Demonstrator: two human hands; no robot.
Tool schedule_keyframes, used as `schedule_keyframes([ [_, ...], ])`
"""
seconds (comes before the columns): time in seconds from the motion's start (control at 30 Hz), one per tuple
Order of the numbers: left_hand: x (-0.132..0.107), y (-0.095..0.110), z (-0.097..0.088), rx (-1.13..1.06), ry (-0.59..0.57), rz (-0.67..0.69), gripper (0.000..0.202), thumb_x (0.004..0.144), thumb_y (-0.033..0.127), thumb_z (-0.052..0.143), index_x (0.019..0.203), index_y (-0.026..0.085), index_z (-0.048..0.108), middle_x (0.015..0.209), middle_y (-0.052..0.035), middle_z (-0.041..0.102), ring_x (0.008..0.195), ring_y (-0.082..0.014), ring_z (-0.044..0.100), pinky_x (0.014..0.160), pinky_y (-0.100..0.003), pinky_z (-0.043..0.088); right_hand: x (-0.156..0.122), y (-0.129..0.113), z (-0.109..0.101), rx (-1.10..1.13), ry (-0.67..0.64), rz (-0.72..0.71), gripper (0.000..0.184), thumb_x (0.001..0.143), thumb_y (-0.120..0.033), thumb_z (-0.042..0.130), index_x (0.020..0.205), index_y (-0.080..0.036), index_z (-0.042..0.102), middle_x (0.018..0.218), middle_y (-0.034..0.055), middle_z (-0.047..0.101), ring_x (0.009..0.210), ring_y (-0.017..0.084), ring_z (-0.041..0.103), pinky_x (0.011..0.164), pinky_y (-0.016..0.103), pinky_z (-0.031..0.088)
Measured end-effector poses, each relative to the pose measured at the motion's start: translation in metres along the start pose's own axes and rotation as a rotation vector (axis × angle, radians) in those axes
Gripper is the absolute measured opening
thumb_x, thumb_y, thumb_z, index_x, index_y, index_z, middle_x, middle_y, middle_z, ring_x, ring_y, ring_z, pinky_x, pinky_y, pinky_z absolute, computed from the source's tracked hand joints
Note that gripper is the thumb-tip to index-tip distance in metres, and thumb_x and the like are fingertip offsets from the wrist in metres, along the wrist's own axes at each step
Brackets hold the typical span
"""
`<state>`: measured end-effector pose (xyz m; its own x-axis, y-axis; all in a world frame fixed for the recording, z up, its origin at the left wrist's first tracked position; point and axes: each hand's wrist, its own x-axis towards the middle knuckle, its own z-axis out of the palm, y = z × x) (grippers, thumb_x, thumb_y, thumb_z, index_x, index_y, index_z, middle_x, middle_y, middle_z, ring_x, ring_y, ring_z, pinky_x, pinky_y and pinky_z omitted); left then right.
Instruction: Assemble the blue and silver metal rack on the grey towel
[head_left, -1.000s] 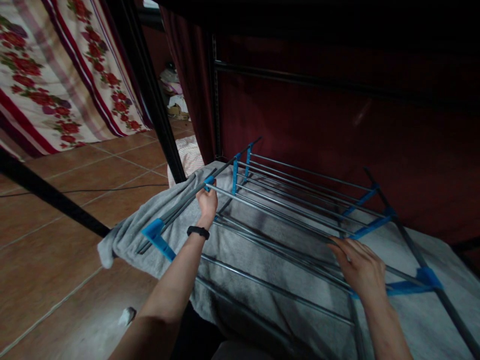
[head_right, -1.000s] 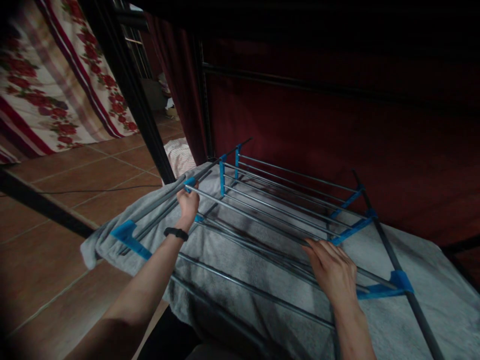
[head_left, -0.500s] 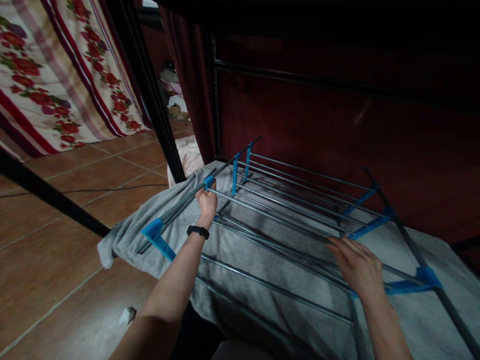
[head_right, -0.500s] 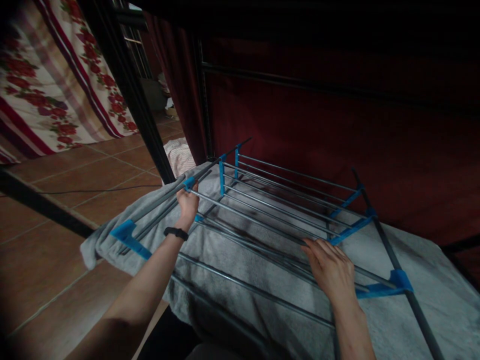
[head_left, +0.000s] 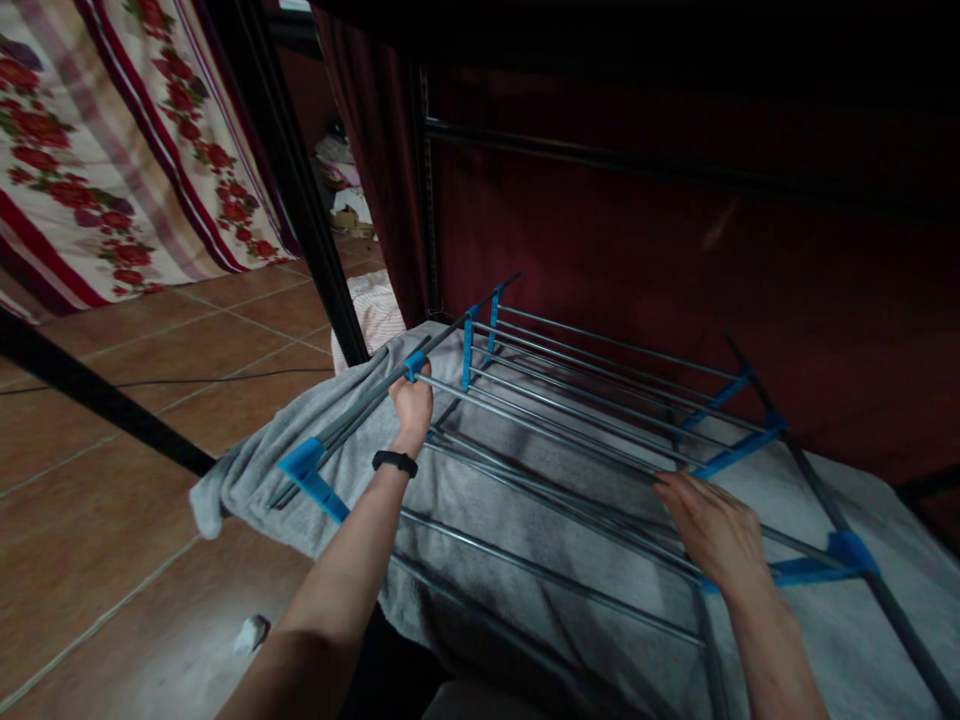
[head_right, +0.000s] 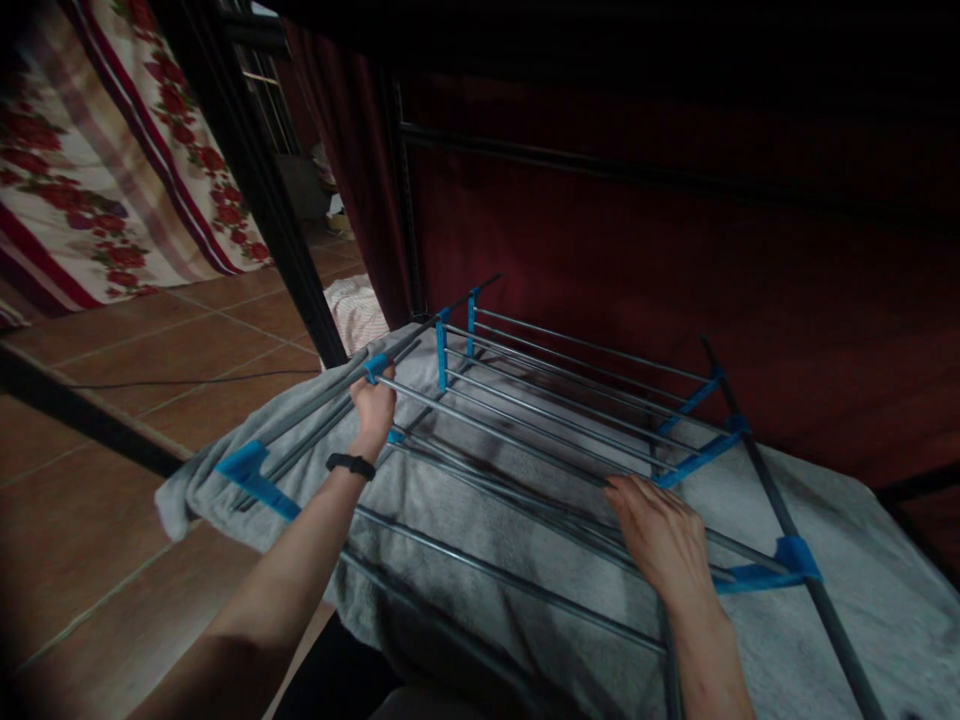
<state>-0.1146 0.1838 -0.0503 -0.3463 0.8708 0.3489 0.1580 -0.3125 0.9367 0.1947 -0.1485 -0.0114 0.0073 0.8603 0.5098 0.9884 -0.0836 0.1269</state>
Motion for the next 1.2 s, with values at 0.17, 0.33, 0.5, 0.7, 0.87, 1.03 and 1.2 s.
schedule_keyframes([
  [0.17, 0.001, 0.002, 0.001, 0.000, 0.030, 0.004, 0.023, 0.081, 0.035, 0.059, 0.064, 0.022, 0.053, 0.061, 0.0009, 0.055, 0.067, -0.0196, 0.057, 0.074, -0.033, 0.049, 0.001, 0.000, -0.001, -0.001, -0.005, -0.007, 0.033, 0.105, -0.038, 0.038, 0.101, -0.022, 0.066, 0.094, 0.0027, 0.073, 0.078, 0.018, 0.068, 0.069, 0.029, 0.045],
  [0.33, 0.001, 0.001, 0.001, 0.046, 0.047, 0.019, 0.024, 0.082, 0.033, 0.057, 0.062, 0.022, 0.050, 0.060, 0.0001, 0.054, 0.067, -0.0199, 0.056, 0.073, -0.033, 0.048, -0.002, 0.002, 0.003, 0.006, 0.087, -0.024, 0.031, 0.103, -0.040, 0.043, 0.103, -0.021, 0.067, 0.091, 0.0030, 0.072, 0.077, 0.019, 0.066, 0.071, 0.030, 0.045],
  [0.5, 0.001, -0.002, 0.001, 0.048, 0.034, 0.066, 0.021, 0.082, 0.035, 0.055, 0.065, 0.023, 0.051, 0.064, -0.0009, 0.057, 0.071, -0.0214, 0.059, 0.077, -0.035, 0.048, -0.003, 0.003, 0.008, 0.041, 0.155, -0.041, 0.028, 0.101, -0.040, 0.049, 0.102, -0.021, 0.069, 0.088, 0.0029, 0.072, 0.076, 0.018, 0.066, 0.072, 0.030, 0.044],
  [0.7, 0.002, -0.007, 0.003, 0.071, 0.042, 0.091, 0.019, 0.082, 0.036, 0.054, 0.069, 0.023, 0.053, 0.066, -0.0021, 0.061, 0.073, -0.0215, 0.059, 0.079, -0.034, 0.049, -0.002, 0.001, 0.004, 0.047, 0.100, 0.000, 0.031, 0.102, -0.041, 0.045, 0.103, -0.021, 0.069, 0.096, 0.0038, 0.074, 0.077, 0.019, 0.068, 0.071, 0.030, 0.045],
  [0.87, 0.005, -0.012, 0.005, 0.096, 0.043, 0.114, 0.019, 0.082, 0.037, 0.053, 0.071, 0.022, 0.056, 0.070, -0.0040, 0.064, 0.073, -0.0209, 0.060, 0.080, -0.033, 0.050, -0.002, 0.002, 0.001, 0.059, -0.037, 0.037, 0.033, 0.104, -0.041, 0.040, 0.104, -0.022, 0.067, 0.103, 0.0034, 0.074, 0.085, 0.020, 0.070, 0.072, 0.030, 0.047],
  [1.03, 0.004, -0.011, 0.005, 0.064, 0.047, 0.127, 0.016, 0.081, 0.036, 0.053, 0.076, 0.022, 0.060, 0.071, -0.0048, 0.065, 0.075, -0.0221, 0.061, 0.083, -0.035, 0.049, 0.000, 0.002, -0.001, 0.065, -0.080, 0.072, 0.035, 0.104, -0.042, 0.037, 0.106, -0.024, 0.067, 0.106, 0.0039, 0.074, 0.085, 0.019, 0.071, 0.068, 0.029, 0.048],
  [1.2, 0.003, -0.009, 0.005, -0.021, 0.037, 0.166, 0.017, 0.080, 0.035, 0.055, 0.071, 0.022, 0.057, 0.065, -0.0011, 0.058, 0.069, -0.0193, 0.056, 0.078, -0.033, 0.048, 0.003, -0.003, -0.004, 0.089, -0.082, 0.092, 0.036, 0.105, -0.042, 0.037, 0.106, -0.023, 0.067, 0.106, 0.0042, 0.074, 0.087, 0.020, 0.071, 0.072, 0.030, 0.048],
])
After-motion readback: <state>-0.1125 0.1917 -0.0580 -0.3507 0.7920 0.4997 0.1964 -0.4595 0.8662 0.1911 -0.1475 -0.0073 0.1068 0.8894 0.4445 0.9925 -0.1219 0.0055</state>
